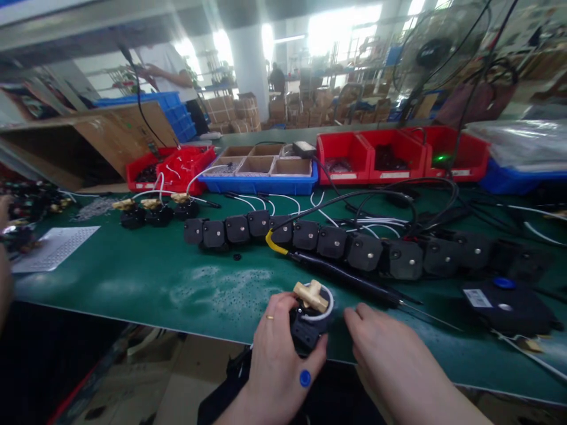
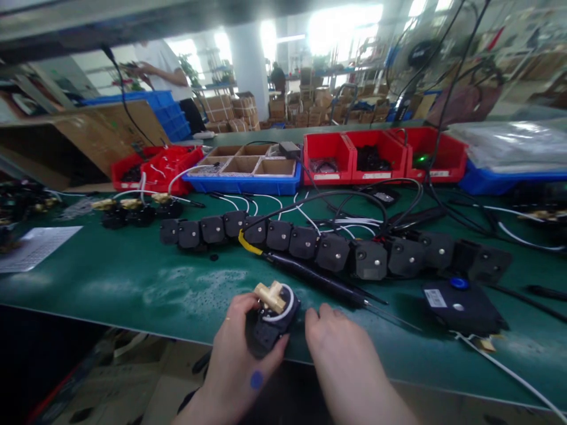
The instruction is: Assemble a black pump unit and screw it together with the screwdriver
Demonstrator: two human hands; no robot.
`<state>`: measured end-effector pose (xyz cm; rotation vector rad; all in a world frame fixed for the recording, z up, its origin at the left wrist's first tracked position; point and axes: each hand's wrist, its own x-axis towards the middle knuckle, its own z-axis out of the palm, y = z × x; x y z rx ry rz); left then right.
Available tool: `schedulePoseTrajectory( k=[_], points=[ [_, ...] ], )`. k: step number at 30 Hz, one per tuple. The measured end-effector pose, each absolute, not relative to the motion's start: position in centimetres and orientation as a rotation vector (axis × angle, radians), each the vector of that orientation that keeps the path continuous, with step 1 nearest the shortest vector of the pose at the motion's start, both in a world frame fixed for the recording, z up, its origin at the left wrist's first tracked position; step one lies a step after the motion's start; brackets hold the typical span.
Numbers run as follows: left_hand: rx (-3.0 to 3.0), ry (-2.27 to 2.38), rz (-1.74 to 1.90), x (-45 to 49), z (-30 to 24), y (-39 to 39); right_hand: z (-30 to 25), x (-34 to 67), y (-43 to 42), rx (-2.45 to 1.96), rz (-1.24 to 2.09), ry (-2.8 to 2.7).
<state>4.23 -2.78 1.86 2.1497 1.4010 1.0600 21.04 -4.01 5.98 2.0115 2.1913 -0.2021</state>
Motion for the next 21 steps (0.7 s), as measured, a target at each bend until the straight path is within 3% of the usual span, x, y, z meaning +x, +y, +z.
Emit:
schedulePoseTrajectory(
  k=[4, 8, 12, 17, 21],
  points=[
    [2.033, 1.210, 0.885, 2.1, 3.1, -1.4, 6.3, 22.7, -3.5, 2.144, -0.558, 2.333],
    [1.956, 1.040, 0.616, -0.5, 4.7, 0.5, 5.0, 24.2, -3.5, 2.470, -1.119, 2.699],
    [1.944, 0.896, 0.538, -1.5, 5.4, 2.0, 4.4, 23.1, -3.0, 2.698, -1.605, 2.697],
    [1.921, 0.852, 0.539, -1.7, 5.2, 2.5, 3.9, 21.8, -2.4, 2.553, -1.662, 2.787],
    [1.908, 0.836, 0.543, -1.9, 4.9, 2.5, 3.4, 21.9, -2.2, 2.451, -1.469, 2.941]
  ],
)
